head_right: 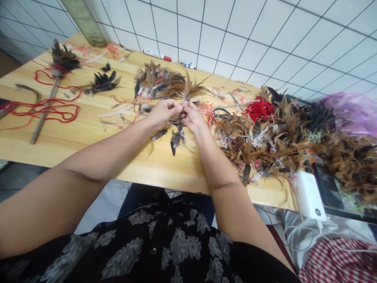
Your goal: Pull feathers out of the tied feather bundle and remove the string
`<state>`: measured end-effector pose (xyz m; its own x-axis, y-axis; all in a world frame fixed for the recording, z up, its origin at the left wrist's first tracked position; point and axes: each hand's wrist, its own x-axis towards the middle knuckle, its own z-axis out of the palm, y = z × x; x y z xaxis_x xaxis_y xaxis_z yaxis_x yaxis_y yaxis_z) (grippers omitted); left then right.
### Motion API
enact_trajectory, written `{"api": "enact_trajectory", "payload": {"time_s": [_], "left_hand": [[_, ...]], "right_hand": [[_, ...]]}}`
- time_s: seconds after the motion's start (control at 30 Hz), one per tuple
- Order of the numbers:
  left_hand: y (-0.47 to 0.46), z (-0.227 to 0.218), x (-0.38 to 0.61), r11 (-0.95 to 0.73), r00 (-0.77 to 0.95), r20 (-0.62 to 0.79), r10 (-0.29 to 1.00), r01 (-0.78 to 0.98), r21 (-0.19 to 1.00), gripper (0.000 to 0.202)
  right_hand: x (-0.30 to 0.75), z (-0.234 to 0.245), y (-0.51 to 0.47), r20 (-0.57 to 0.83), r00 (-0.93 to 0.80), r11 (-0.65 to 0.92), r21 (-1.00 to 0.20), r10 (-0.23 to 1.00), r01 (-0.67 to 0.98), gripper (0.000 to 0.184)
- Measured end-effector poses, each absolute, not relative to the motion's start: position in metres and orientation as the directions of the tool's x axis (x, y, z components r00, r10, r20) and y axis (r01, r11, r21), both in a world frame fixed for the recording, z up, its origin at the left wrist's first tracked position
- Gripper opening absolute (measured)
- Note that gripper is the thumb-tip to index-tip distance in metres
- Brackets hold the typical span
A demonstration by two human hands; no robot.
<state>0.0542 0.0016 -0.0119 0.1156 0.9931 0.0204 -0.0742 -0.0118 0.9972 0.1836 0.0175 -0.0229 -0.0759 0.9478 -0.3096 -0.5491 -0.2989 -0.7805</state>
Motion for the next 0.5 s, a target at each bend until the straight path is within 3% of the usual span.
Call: {"api": "enact_trajectory", "payload": {"time_s": [0.33, 0.5], "left_hand": [[0.003, -0.017, 0.058, -0.012, 0.098, 0.026, 0.995, -0.135, 0.991, 0.039], [0.002, -0.013, 0.061, 0.069, 0.128, -0.045, 0.991, -0.19, 0.979, 0.042]], "right_hand": [[0.189, -0.032, 0.019, -0.243, -0.09, -0.252, -0.806, 0.966, -0.536, 0.032], [0.192, -0.038, 0.022, -0.202, -0.067, -0.207, -0.836, 0.977, -0.507, 0.034]]}}
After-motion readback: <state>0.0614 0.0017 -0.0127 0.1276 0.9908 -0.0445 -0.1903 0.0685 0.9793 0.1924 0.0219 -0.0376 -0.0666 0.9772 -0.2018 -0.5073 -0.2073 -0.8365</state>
